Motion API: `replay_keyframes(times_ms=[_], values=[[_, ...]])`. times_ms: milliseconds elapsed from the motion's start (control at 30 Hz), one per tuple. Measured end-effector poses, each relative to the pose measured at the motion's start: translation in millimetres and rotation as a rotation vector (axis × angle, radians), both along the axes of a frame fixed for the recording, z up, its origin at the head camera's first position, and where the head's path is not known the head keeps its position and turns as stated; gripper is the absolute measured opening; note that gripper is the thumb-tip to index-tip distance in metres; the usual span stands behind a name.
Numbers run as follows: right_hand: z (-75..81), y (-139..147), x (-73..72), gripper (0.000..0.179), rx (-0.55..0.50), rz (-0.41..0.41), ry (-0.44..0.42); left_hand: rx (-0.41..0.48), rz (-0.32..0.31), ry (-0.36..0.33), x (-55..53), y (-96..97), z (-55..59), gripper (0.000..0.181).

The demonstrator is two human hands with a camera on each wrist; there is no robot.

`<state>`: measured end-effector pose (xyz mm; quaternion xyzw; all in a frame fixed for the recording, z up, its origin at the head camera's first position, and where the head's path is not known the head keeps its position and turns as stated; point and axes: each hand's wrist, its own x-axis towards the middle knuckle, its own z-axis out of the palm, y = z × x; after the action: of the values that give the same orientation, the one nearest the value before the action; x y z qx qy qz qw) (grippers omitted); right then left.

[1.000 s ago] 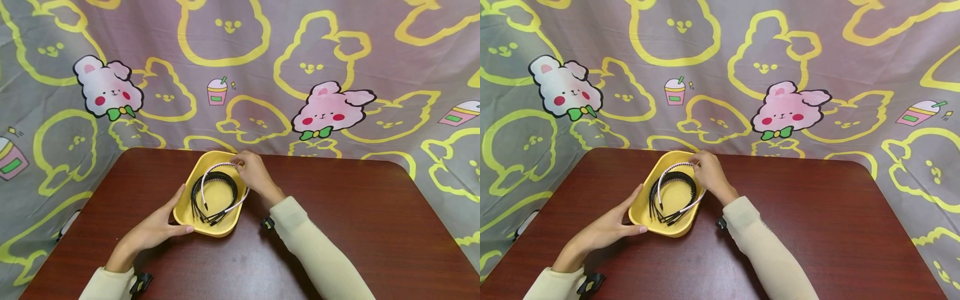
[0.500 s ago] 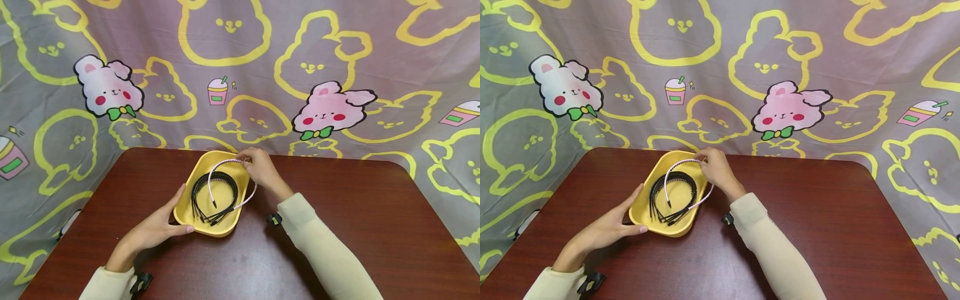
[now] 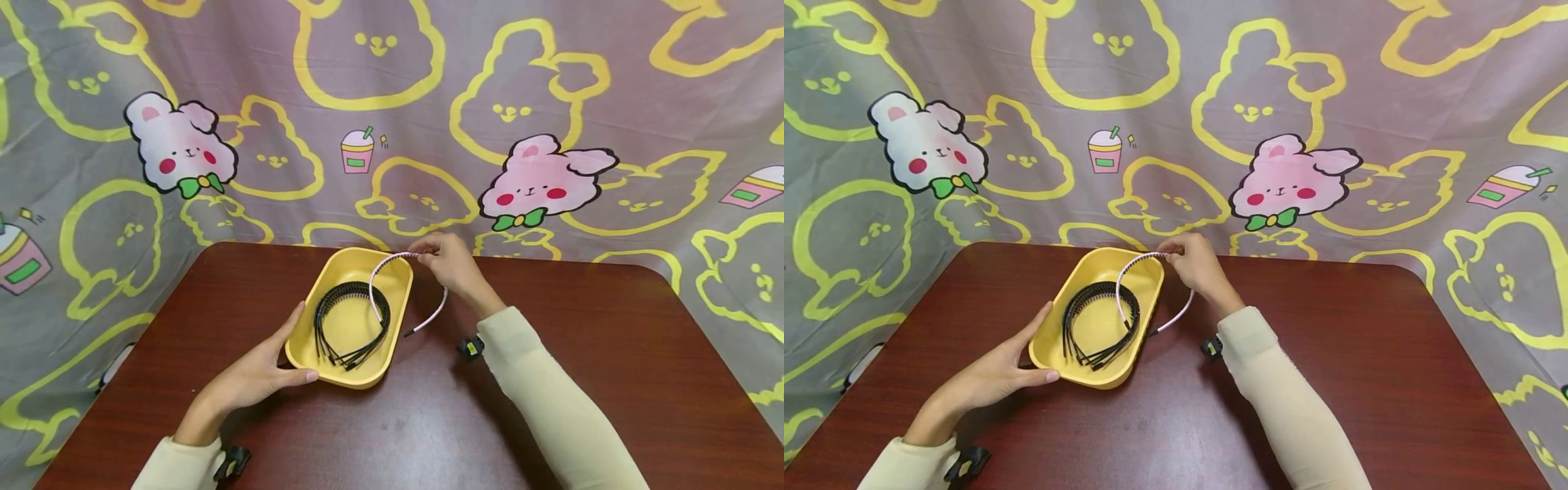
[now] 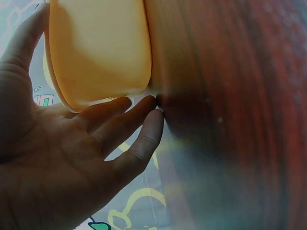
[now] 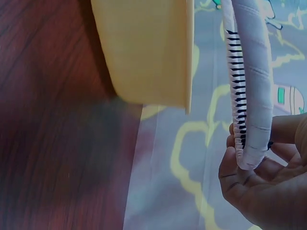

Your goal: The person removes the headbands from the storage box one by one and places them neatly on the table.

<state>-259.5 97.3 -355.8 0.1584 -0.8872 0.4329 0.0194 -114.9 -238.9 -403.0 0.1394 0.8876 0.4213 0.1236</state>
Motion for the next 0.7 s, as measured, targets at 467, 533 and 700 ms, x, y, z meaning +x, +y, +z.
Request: replay_keyframes(times_ms=[467,533,700], values=[[-9.6,37.1,-19.3,0.023,-0.046,-0.022,-0.06,0.003,0.006,-0.006,0.2,-0.4,-3.4,0.119],[-11.5,41.6,-22.4,0.024,-0.039,-0.03,-0.068,0.006,0.002,0.005,0.6,-0.4,-2.6,0.118],[-16.4,50.6,-27.9,0.025,-0.002,-0.052,-0.083,0.003,0.0,0.006,1.1,-0.2,-1.9,0.118]])
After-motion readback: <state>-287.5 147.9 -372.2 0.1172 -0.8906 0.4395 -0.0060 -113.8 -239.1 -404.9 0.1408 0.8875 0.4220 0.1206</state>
